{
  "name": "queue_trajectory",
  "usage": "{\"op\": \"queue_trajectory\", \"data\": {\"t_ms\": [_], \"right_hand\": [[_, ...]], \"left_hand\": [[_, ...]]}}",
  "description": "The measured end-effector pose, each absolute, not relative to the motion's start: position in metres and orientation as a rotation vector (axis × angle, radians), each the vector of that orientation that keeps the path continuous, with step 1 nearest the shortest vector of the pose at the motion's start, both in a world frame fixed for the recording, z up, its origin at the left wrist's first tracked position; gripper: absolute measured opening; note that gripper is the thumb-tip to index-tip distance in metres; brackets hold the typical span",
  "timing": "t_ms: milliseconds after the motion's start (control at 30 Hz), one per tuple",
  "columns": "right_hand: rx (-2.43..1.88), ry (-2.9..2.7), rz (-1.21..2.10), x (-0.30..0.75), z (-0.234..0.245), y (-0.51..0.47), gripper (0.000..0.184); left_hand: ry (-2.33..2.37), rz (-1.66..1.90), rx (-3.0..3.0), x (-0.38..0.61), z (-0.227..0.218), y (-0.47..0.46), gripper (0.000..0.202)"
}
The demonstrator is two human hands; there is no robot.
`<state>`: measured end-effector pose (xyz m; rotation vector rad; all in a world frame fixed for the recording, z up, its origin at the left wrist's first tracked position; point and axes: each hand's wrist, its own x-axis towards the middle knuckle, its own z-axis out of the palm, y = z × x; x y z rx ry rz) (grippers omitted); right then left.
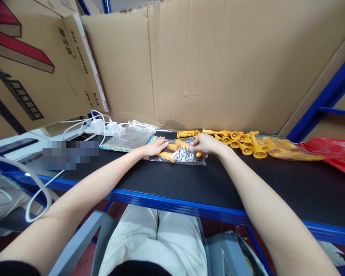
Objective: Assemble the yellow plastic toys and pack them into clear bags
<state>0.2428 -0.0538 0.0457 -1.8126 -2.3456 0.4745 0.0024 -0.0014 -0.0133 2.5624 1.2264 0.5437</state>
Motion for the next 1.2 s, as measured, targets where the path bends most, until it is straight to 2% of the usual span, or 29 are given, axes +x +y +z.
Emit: {"op": "queue_trajectory", "data": {"t_ms": [167, 333, 567, 767, 1067, 1200], "right_hand": [[-1.784, -2.172, 0.472, 0.239, 0.037, -0.047, 0.024], [-1.544, -1.864, 0.482, 0.227, 0.019, -0.036, 0.029], [-1.353, -1.312, 1.208, 0.225, 0.005, -0.031, 0.014], [-1.33, -1.271, 1.317, 0.232, 0.004, -0.028, 0.006], [-1.298, -1.325, 1.369, 0.235, 0.0, -0.029, 0.023], [-1.342, -1.359, 1.372, 0.23, 0.004, -0.034, 0.026]], "left_hand": [[1.263, 0.598, 2.432, 0.003, -0.014, -0.001, 0.057], [1.234, 0.808, 2.312, 0.004, -0.016, 0.0, 0.053], [1.318, 1.159, 1.88, 0.004, -0.015, 0.012, 0.048], [1.343, 1.21, 1.657, -0.002, -0.008, 0.008, 0.037], [1.389, 1.138, 1.736, -0.005, -0.009, 0.014, 0.035], [1.387, 1.071, 1.963, -0.006, -0.012, 0.014, 0.044]]}}
